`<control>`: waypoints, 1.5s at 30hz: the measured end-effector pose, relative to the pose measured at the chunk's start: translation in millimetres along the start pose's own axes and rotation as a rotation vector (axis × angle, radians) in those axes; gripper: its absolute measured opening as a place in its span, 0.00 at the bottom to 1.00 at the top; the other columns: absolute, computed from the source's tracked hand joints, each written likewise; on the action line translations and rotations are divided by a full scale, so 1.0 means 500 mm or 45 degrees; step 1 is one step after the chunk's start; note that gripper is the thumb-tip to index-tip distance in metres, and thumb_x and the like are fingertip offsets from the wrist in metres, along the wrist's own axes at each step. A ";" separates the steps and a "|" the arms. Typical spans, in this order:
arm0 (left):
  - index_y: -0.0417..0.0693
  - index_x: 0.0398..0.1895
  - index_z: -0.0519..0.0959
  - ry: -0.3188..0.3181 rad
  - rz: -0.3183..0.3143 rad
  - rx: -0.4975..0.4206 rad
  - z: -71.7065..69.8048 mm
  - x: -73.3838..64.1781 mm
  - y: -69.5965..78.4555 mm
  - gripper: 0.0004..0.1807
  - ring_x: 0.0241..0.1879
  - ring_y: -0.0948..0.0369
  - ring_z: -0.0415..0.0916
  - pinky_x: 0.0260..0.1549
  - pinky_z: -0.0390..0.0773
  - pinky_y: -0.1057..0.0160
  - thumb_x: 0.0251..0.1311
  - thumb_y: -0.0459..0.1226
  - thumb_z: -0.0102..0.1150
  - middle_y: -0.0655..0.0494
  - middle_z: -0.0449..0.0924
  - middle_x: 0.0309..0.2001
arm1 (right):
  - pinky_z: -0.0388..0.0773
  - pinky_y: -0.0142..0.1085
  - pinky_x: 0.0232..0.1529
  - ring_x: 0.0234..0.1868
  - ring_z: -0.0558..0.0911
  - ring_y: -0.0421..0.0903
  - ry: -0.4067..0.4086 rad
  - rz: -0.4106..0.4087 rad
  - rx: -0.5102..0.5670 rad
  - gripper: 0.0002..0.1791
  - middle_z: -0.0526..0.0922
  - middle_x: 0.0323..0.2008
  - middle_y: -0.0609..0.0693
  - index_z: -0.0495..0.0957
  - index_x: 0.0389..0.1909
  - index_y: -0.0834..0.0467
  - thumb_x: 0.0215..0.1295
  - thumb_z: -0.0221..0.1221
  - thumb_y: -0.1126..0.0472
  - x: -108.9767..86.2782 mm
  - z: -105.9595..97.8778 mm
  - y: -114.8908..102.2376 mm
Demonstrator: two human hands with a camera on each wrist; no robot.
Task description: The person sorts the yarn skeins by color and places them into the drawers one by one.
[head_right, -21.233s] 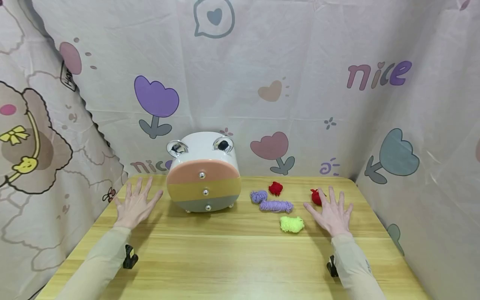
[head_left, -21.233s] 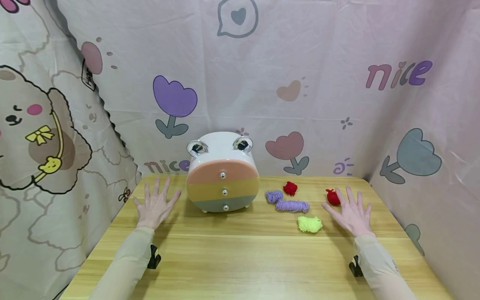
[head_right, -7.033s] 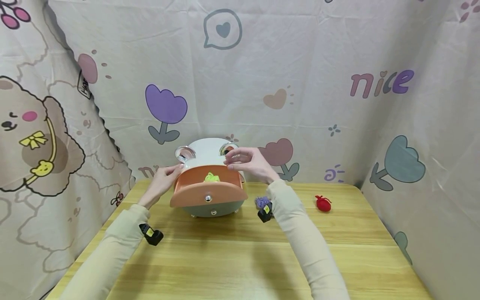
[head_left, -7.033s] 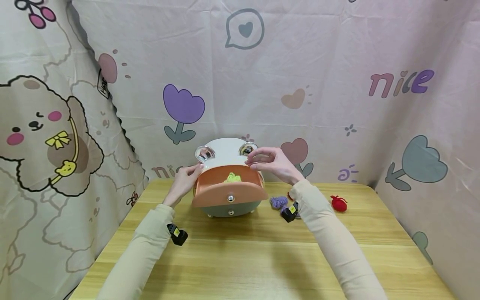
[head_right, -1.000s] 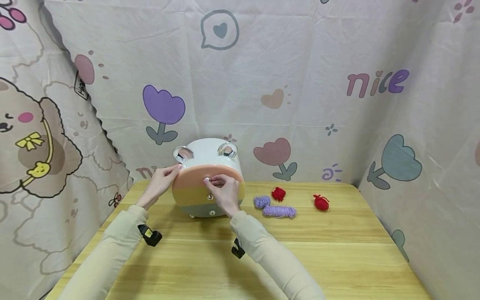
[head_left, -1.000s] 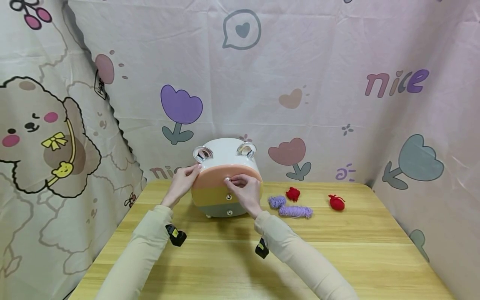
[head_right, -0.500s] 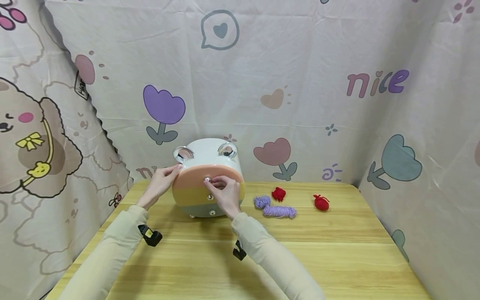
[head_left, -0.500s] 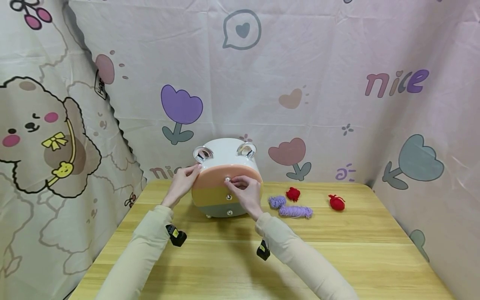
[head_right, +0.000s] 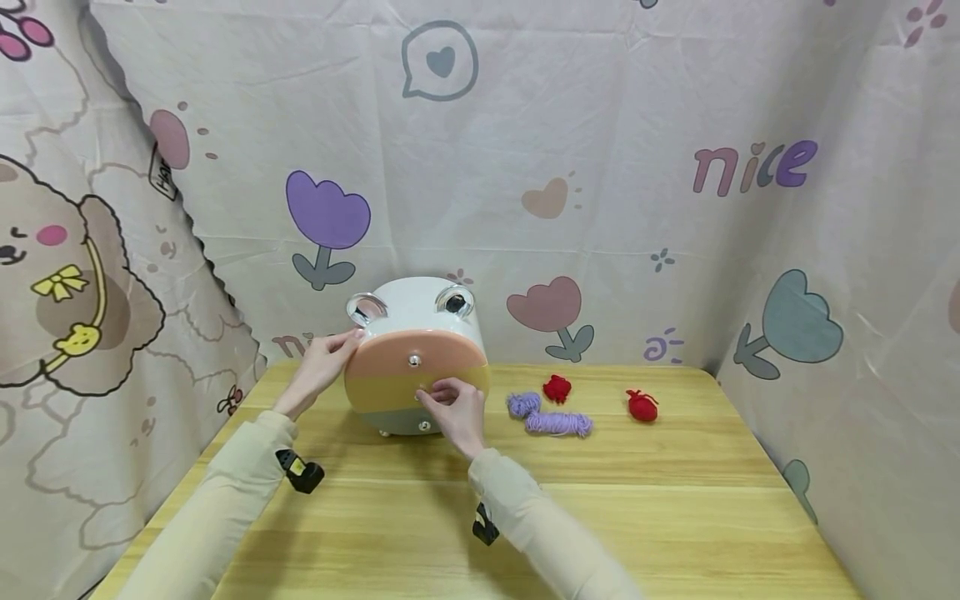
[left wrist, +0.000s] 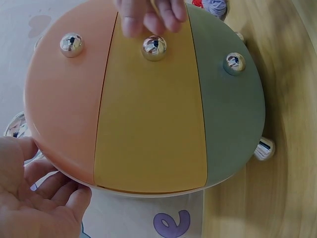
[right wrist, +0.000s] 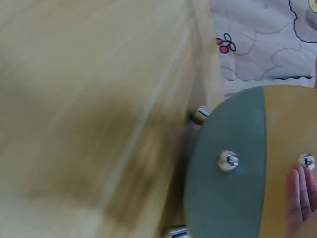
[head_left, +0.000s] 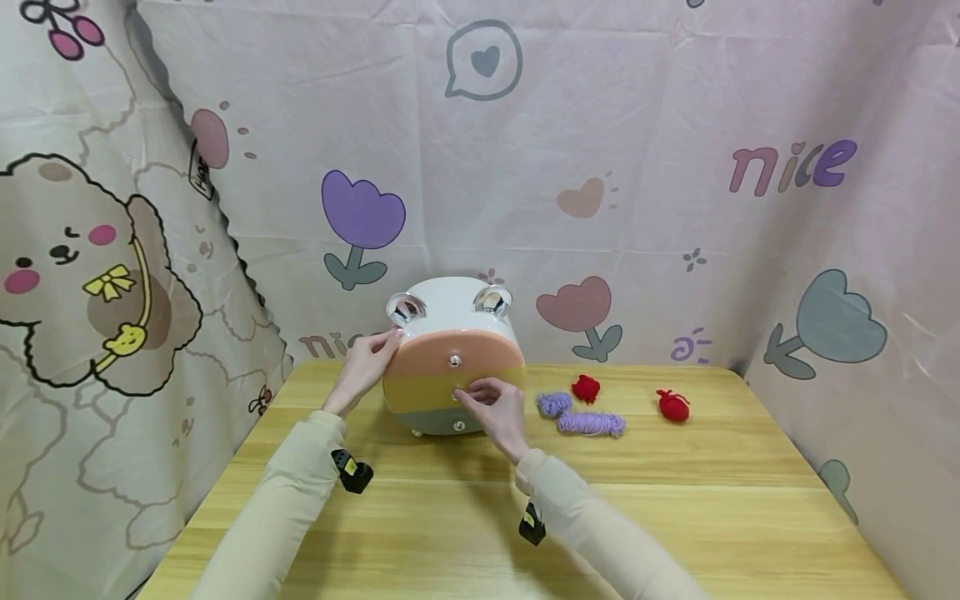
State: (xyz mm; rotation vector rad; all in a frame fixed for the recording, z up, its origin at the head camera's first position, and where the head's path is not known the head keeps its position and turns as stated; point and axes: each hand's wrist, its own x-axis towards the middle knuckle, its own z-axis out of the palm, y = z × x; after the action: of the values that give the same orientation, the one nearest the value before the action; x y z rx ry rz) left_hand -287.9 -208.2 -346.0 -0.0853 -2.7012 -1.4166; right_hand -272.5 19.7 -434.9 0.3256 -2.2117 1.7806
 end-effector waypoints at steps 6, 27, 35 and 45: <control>0.42 0.75 0.62 0.002 0.009 0.000 -0.001 -0.002 -0.001 0.34 0.77 0.42 0.57 0.74 0.62 0.41 0.77 0.55 0.41 0.46 0.58 0.77 | 0.83 0.27 0.30 0.30 0.88 0.44 0.011 0.022 0.001 0.13 0.90 0.31 0.59 0.86 0.34 0.63 0.55 0.74 0.58 -0.008 0.010 0.016; 0.43 0.76 0.62 -0.001 0.004 -0.001 0.000 -0.002 0.000 0.34 0.77 0.43 0.56 0.74 0.61 0.42 0.77 0.55 0.41 0.46 0.58 0.78 | 0.81 0.25 0.27 0.25 0.85 0.35 0.143 0.006 0.109 0.10 0.89 0.28 0.60 0.86 0.29 0.64 0.53 0.74 0.61 -0.010 0.043 0.030; 0.42 0.75 0.63 0.015 0.025 -0.001 0.000 -0.002 0.000 0.34 0.77 0.43 0.57 0.74 0.62 0.42 0.77 0.54 0.42 0.45 0.59 0.77 | 0.82 0.26 0.28 0.27 0.86 0.40 0.143 0.023 0.115 0.10 0.89 0.28 0.60 0.86 0.29 0.63 0.55 0.74 0.60 -0.011 0.045 0.029; 0.42 0.75 0.63 0.007 0.022 -0.002 -0.001 -0.002 0.001 0.34 0.77 0.43 0.57 0.74 0.62 0.42 0.77 0.54 0.42 0.45 0.59 0.77 | 0.81 0.26 0.27 0.24 0.85 0.38 0.195 -0.031 0.040 0.07 0.89 0.26 0.59 0.86 0.27 0.63 0.53 0.72 0.62 -0.009 0.053 0.030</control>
State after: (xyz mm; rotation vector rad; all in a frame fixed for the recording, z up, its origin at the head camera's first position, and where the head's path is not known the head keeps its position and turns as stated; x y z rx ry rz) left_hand -286.9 -208.3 -345.5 -0.1041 -2.6880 -1.4124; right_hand -275.8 -3.1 -455.7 0.2138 -2.0678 1.7666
